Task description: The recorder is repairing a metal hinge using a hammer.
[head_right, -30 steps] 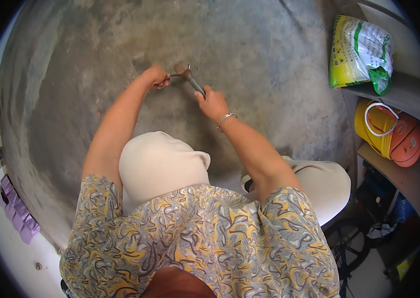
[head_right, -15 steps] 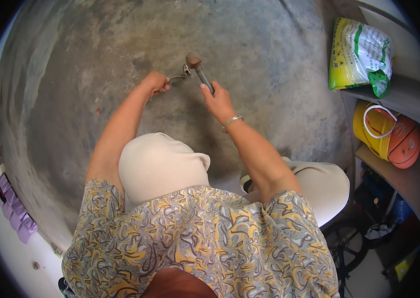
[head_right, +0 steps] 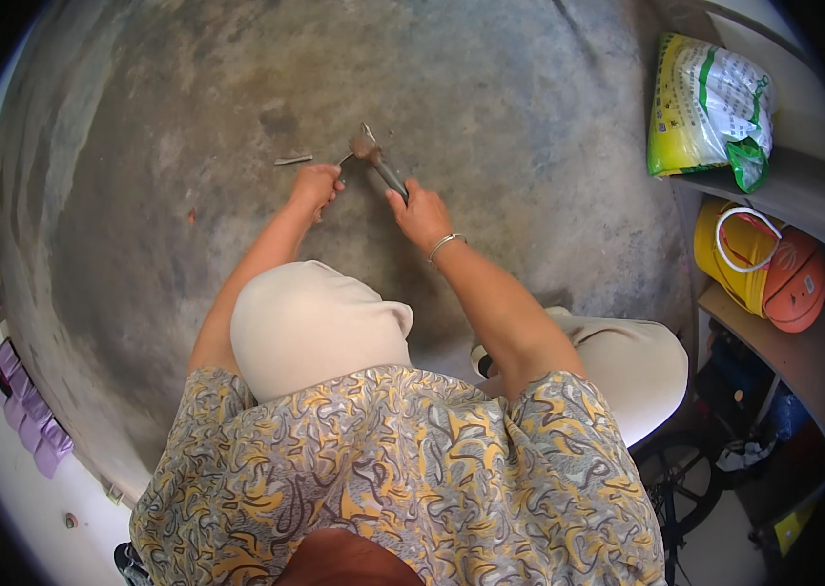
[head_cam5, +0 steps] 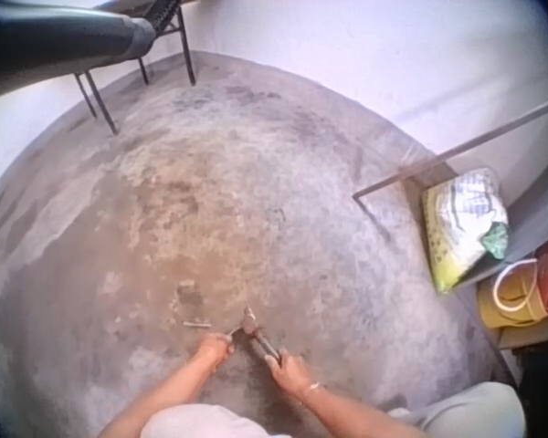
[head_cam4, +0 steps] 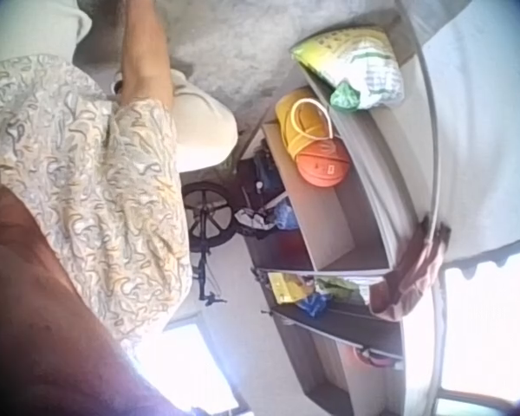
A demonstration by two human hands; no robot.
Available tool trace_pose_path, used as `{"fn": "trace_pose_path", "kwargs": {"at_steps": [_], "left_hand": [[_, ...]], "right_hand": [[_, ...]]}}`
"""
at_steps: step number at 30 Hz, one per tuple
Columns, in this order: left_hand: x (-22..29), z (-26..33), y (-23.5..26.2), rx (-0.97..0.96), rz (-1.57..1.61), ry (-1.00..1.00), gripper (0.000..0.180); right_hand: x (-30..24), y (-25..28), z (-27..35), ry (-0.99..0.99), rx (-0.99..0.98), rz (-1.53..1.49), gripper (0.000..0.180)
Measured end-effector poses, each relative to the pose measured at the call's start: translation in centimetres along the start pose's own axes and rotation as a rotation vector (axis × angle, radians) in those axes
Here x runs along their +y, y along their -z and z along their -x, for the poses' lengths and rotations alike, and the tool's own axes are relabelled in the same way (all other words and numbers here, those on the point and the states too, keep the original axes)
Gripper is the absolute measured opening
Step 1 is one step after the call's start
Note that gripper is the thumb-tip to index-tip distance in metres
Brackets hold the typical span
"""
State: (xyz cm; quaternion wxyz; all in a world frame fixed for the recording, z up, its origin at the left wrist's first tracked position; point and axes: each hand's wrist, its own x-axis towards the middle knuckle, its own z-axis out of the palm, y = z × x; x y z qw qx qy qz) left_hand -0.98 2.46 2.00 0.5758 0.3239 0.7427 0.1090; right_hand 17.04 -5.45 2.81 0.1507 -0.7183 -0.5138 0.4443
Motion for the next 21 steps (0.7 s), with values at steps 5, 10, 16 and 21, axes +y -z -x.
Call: {"fn": "trace_pose_path", "kwargs": {"at_steps": [5, 10, 16, 21], "left_hand": [[-0.9, 0.4, 0.1, -0.031, -0.010, 0.046, 0.017], [-1.4, 0.9, 0.3, -0.037, -0.032, 0.021, 0.018], [-0.8, 1.6, -0.6, -0.036, -0.049, 0.032, 0.017], [-2.5, 1.3, -0.6, -0.051, 0.020, 0.016, 0.019]], "right_hand": [[1.7, 0.3, 0.2, -0.025, 0.020, -0.094, 0.036], [0.1, 0.8, 1.1, 0.034, 0.075, -0.158, 0.036], [1.6, -0.3, 1.2, 0.008, 0.023, 0.020, 0.037], [0.7, 0.5, 1.3, -0.038, 0.078, -0.159, 0.035]]}}
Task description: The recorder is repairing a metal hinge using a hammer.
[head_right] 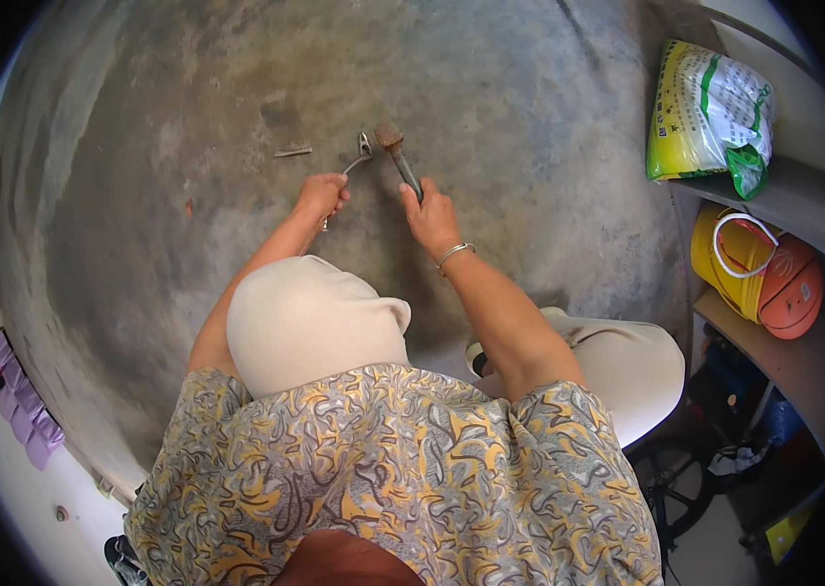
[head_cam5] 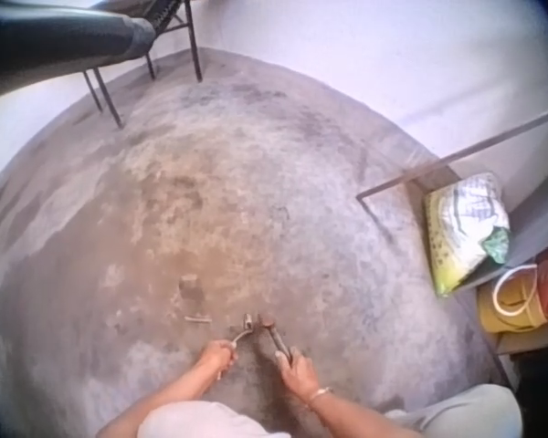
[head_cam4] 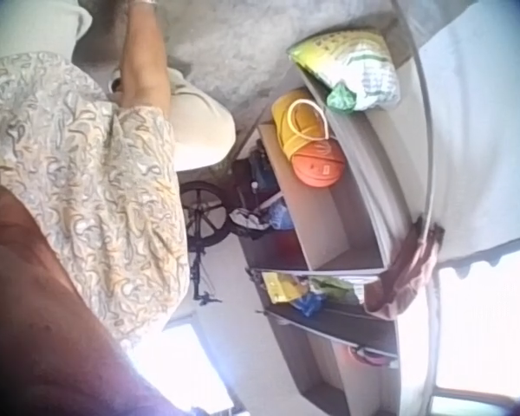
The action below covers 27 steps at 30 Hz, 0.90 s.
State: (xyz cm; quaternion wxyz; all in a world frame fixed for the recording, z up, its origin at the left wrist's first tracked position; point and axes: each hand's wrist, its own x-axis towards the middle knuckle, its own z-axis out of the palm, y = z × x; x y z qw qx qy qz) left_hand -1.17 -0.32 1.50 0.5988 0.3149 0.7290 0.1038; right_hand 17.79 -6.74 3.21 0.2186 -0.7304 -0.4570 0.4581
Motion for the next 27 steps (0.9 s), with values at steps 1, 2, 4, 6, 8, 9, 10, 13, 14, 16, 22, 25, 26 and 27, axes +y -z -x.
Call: {"fn": "trace_pose_path", "kwargs": {"at_steps": [1, 2, 4, 6, 8, 9, 10, 13, 14, 16, 22, 25, 26, 27], "left_hand": [[-0.2, 0.0, 0.1, 0.004, 0.002, 0.003, 0.019], [-0.5, 0.1, 0.2, 0.019, 0.016, 0.002, 0.019], [-0.3, 0.1, -0.3, 0.021, 0.025, -0.008, 0.019], [-0.2, 0.2, -0.7, -0.011, 0.017, -0.007, 0.020], [-0.4, 0.2, -0.8, -0.019, 0.028, -0.008, 0.020], [-0.4, 0.4, -0.9, -0.022, 0.043, -0.007, 0.020], [-0.4, 0.5, -1.0, -0.022, 0.044, -0.005, 0.020], [-0.6, 0.8, -0.9, -0.030, 0.104, 0.015, 0.020], [-0.8, 1.0, -0.8, -0.021, 0.119, 0.016, 0.020], [-0.6, 1.0, -1.0, -0.024, 0.129, 0.010, 0.021], [-0.7, 1.1, -1.8, -0.073, 0.156, 0.017, 0.022], [-0.7, 1.3, -1.5, -0.069, 0.197, 0.047, 0.022], [-0.8, 1.4, -1.3, -0.065, 0.202, 0.050, 0.022], [-0.6, 1.4, -1.3, -0.069, 0.204, 0.049, 0.023]], "right_hand": [[-0.7, 0.0, 0.3, 0.001, -0.006, 0.000, 0.035], [-1.4, -0.1, 0.8, 0.000, 0.001, 0.015, 0.036], [-0.9, -0.4, 0.8, -0.005, 0.022, 0.031, 0.036], [0.7, -1.5, 0.4, 0.028, -0.034, 0.190, 0.037], [1.3, -1.6, -0.1, 0.058, -0.012, 0.171, 0.036], [1.1, -1.5, -0.2, 0.091, 0.006, 0.152, 0.036], [0.9, -1.3, -0.5, 0.090, 0.004, 0.154, 0.036], [-0.2, -0.8, -0.5, -0.002, -0.002, 0.006, 0.036], [-0.7, -0.7, 0.0, -0.001, 0.014, -0.040, 0.036], [-0.9, -0.8, 0.5, -0.004, 0.044, -0.085, 0.036], [0.3, -1.2, -1.0, 0.073, 0.031, 0.173, 0.035], [-1.2, -0.5, -1.0, -0.018, -0.008, 0.044, 0.035], [-1.5, -0.5, -0.4, 0.020, 0.012, 0.023, 0.035], [-1.6, -0.4, 0.0, 0.056, 0.040, 0.002, 0.035]]}}
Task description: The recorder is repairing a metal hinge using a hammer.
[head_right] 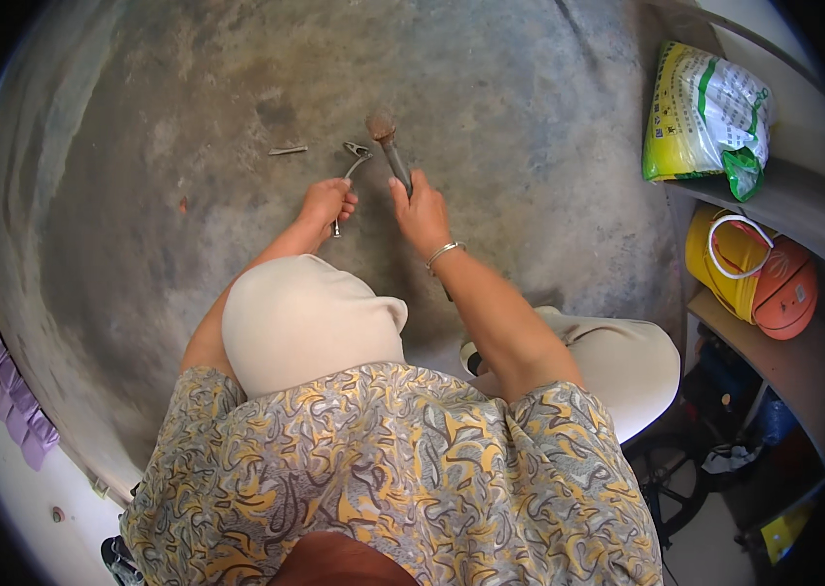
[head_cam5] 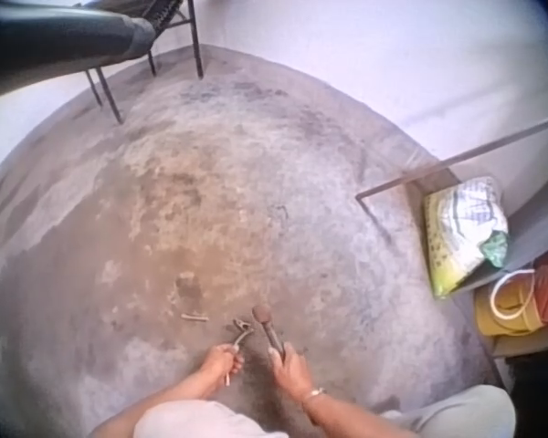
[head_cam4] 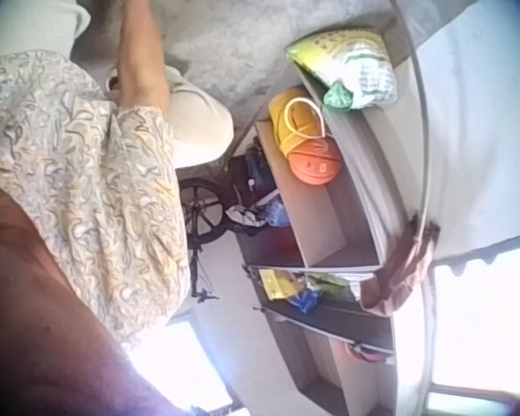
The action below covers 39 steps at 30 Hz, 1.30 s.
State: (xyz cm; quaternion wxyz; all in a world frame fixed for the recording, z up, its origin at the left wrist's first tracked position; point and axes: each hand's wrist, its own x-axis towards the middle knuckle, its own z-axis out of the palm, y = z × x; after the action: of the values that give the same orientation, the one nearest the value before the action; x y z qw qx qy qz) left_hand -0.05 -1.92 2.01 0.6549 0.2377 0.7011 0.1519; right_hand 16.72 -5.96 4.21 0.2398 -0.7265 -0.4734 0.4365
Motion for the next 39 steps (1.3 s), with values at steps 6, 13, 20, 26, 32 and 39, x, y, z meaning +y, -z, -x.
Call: {"fn": "trace_pose_path", "kwargs": {"at_steps": [6, 13, 20, 26, 32, 39], "left_hand": [[-0.1, -0.1, -0.4, -0.022, -0.026, -0.002, 0.022], [-0.2, 0.2, 0.3, -0.008, 0.003, 0.001, 0.020], [-0.3, 0.5, 0.6, 0.005, -0.022, -0.037, 0.025], [0.7, 3.4, 2.3, -0.249, 0.100, -0.112, 0.027], [3.0, 6.0, 3.1, -0.454, 0.112, -0.099, 0.028], [5.7, 8.2, 4.5, -0.419, 0.024, -0.196, 0.026]], "right_hand": [[2.5, -1.4, -0.5, 0.007, 0.009, 0.223, 0.034], [0.7, -0.2, 0.3, -0.045, -0.007, 0.022, 0.037], [3.5, -0.8, -0.6, -0.049, -0.048, 0.085, 0.038], [5.8, 2.2, -2.8, -0.195, 0.010, 0.035, 0.039], [4.4, 6.3, -5.0, 0.138, 0.178, 0.222, 0.042], [-7.0, 8.5, -4.5, -0.051, -0.706, -0.367, 0.036]]}}
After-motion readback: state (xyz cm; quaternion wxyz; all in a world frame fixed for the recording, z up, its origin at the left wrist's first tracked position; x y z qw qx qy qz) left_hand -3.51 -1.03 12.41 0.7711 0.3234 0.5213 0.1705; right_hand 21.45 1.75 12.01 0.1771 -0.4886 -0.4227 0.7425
